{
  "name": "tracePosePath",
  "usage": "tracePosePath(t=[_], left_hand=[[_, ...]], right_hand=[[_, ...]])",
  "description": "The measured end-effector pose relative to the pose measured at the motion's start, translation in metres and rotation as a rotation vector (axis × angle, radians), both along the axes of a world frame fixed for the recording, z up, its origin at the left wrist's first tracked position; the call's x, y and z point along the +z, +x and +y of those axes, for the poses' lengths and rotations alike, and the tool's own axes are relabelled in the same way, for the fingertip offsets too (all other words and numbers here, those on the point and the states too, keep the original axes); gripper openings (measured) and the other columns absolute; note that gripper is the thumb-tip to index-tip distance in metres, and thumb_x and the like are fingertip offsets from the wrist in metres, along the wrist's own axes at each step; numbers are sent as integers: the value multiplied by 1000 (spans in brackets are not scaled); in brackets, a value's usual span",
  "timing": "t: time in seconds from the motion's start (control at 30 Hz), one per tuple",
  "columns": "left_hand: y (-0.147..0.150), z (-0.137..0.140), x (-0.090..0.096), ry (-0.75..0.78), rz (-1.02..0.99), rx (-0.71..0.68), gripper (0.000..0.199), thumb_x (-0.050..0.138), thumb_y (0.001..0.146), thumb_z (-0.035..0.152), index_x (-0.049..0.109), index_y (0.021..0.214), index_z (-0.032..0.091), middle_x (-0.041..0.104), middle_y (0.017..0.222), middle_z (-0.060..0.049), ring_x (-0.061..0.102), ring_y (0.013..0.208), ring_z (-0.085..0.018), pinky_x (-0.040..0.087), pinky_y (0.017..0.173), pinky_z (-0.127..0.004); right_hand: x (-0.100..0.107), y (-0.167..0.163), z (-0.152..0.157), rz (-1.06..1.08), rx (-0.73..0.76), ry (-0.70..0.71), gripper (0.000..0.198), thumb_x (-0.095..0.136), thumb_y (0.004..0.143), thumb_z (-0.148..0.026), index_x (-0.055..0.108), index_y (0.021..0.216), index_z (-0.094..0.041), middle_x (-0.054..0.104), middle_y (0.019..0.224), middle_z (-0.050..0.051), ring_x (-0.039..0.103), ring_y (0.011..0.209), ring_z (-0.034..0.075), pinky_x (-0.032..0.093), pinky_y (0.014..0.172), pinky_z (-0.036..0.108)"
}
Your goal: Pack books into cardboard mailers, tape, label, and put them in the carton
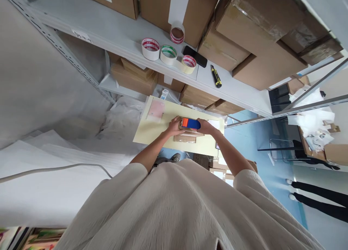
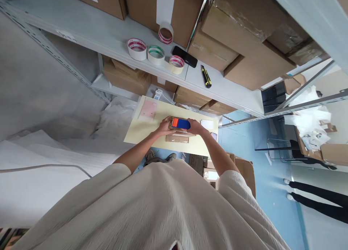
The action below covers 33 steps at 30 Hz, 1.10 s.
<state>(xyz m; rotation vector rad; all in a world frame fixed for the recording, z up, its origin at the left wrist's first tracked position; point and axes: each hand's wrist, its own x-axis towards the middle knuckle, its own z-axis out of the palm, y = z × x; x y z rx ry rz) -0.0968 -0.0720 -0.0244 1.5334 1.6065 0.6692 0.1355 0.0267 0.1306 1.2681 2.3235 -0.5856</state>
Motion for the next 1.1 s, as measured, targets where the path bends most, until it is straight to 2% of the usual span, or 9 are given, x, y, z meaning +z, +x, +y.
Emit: tracePosePath(t=[0.13,0.3,0.47,0.8,0.93,1.03,1.1], left_hand=[[-6,-1,3,-18,161,-62,101,96,84,62,58,174,37,34,192,-12,33,176,-47,35,142,-63],[-10,-2,6,3,275,-109,101,89,92,65,51,181,38,36,192,-13,30,178,-43,27,144,-63],[-8,0,11,-24,350,-126,101,86,93,69,47,183,40,37,192,-13,28,179,-44,21,144,-68],[2,0,26,-129,457,-168,113,76,93,84,35,188,38,28,196,-16,17,183,-47,11,145,-73],[-2,0,29,-169,508,-168,110,73,97,82,29,189,41,26,197,-12,15,184,-45,11,145,-72],[-6,1,30,-186,528,-159,111,72,97,83,27,190,43,27,197,-11,16,183,-45,12,144,-71],[-6,3,30,-199,524,-173,110,72,98,82,26,190,42,27,197,-12,16,184,-44,12,144,-71]], right_hand=[[9,-2,2,-83,44,-6,60,84,90,-25,65,146,-22,82,137,16,79,116,33,59,86,34],[21,-2,6,-148,54,-40,65,85,90,-28,63,151,-23,82,139,16,80,114,34,59,83,36],[28,4,8,-166,58,-67,67,84,90,-32,62,153,-24,82,139,16,81,115,35,59,85,38],[27,24,14,-119,48,-143,71,87,90,-43,62,154,-27,82,136,18,82,110,38,59,80,40],[24,57,26,-116,32,-153,74,92,88,-51,63,151,-28,84,127,17,82,104,37,59,80,40],[26,103,39,-107,6,-104,69,92,88,-57,65,144,-25,83,128,18,81,111,37,58,81,39],[26,133,45,-101,-51,-117,64,90,90,-56,66,140,-25,84,126,16,81,108,35,57,77,36]])
